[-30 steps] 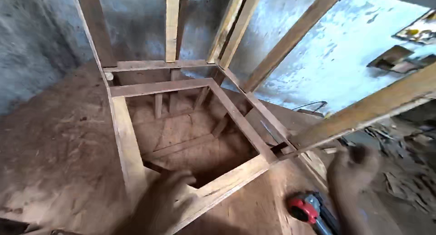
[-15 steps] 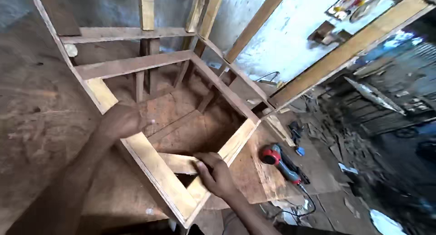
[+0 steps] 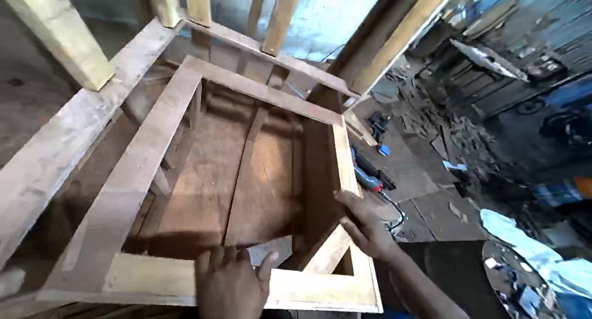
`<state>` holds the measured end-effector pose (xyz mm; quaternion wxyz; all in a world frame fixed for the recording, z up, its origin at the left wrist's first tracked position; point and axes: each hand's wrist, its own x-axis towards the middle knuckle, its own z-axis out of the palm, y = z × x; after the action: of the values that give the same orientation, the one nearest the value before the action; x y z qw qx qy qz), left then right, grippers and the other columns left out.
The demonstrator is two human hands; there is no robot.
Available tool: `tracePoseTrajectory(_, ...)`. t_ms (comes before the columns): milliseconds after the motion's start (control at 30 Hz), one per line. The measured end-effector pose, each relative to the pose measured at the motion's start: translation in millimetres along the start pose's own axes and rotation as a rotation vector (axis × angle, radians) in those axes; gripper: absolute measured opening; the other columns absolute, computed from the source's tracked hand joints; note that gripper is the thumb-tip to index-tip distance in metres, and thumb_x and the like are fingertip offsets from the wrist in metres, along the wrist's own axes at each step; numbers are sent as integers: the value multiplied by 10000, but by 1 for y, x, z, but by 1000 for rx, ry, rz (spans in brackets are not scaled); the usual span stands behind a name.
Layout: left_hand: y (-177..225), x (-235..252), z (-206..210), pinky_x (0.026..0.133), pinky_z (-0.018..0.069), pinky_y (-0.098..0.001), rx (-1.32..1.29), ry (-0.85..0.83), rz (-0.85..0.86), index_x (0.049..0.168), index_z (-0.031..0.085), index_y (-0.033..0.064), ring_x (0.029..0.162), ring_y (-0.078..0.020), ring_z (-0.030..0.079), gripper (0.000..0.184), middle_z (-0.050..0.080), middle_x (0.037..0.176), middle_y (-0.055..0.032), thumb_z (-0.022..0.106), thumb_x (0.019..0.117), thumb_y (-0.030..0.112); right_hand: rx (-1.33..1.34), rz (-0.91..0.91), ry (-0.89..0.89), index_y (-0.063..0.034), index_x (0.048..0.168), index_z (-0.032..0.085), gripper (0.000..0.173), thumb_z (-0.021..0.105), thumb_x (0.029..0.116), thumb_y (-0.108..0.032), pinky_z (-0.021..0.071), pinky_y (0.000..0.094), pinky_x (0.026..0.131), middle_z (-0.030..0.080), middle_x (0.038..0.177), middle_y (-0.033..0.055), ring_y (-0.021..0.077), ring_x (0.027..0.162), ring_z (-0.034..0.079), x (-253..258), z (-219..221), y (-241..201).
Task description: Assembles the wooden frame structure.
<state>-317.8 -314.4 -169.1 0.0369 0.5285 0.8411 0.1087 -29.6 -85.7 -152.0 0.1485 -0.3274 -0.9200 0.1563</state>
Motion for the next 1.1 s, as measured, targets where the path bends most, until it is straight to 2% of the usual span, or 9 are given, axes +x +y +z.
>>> tracePoseTrajectory(233,87,-50,23,988,474,-550,24,36,46,898,767,222,965,-230,683,803,738,934,3,303,884,877,25,183,149,-154,1533,467,553,480,1038,-400,377,496,1204,497,1551,36,198,1447,446,-43,-29,60)
tracePoseTrajectory(467,87,-49,39,964,500,-496,40,-21,-4,875,765,329,928,-117,685,652,735,907,109,328,933,811,174,272,276,-139,1478,519,534,616,987,-324,501,504,1097,555,1477,94,236,1337,562,-48,-26,70)
tracePoseTrajectory(600,86,-42,39,933,511,-498,63,-75,-20,894,767,357,921,-105,687,667,739,924,129,296,924,829,283,482,326,-139,1505,474,597,665,978,-345,548,532,1019,533,1483,132,280,1293,591,-48,-28,72)
tracePoseTrajectory(700,81,-43,39,933,515,-529,98,-90,-1,913,771,343,957,-136,696,703,747,946,103,279,917,845,460,641,376,-60,1455,511,526,602,1021,-342,537,516,1014,589,1401,168,283,1244,615,-51,-24,77)
tracePoseTrajectory(800,71,-46,32,876,554,-545,63,-85,83,934,788,302,904,-191,707,689,749,905,46,339,922,825,767,954,403,-12,1273,614,498,381,1110,-422,560,452,867,682,1077,146,205,954,666,-69,-17,66)
tracePoseTrajectory(867,56,-45,28,886,556,-535,37,-87,153,976,797,332,884,-165,711,636,761,912,60,368,935,800,902,1066,325,15,1312,594,511,342,1125,-388,545,452,888,677,1093,187,227,958,658,-103,3,59)
tracePoseTrajectory(933,35,-41,20,915,549,-538,27,-99,202,996,800,316,930,-180,716,574,771,949,43,408,967,735,989,1146,239,-17,1336,576,508,392,1108,-432,538,495,862,662,1131,209,283,973,648,-163,66,66)
tracePoseTrajectory(1000,15,-37,11,924,544,-573,0,-114,225,963,803,220,959,-240,719,537,769,955,-31,467,998,638,1050,1256,160,-3,1305,612,485,458,1085,-408,528,505,886,672,1146,209,300,1007,650,-231,136,66)
tracePoseTrajectory(1100,-14,-18,0,862,553,-541,-14,-104,244,849,757,117,875,-247,702,537,730,852,-84,496,1023,553,1234,1430,65,3,1259,656,426,543,1058,-354,550,482,945,698,1162,189,281,1057,679,-321,189,36)
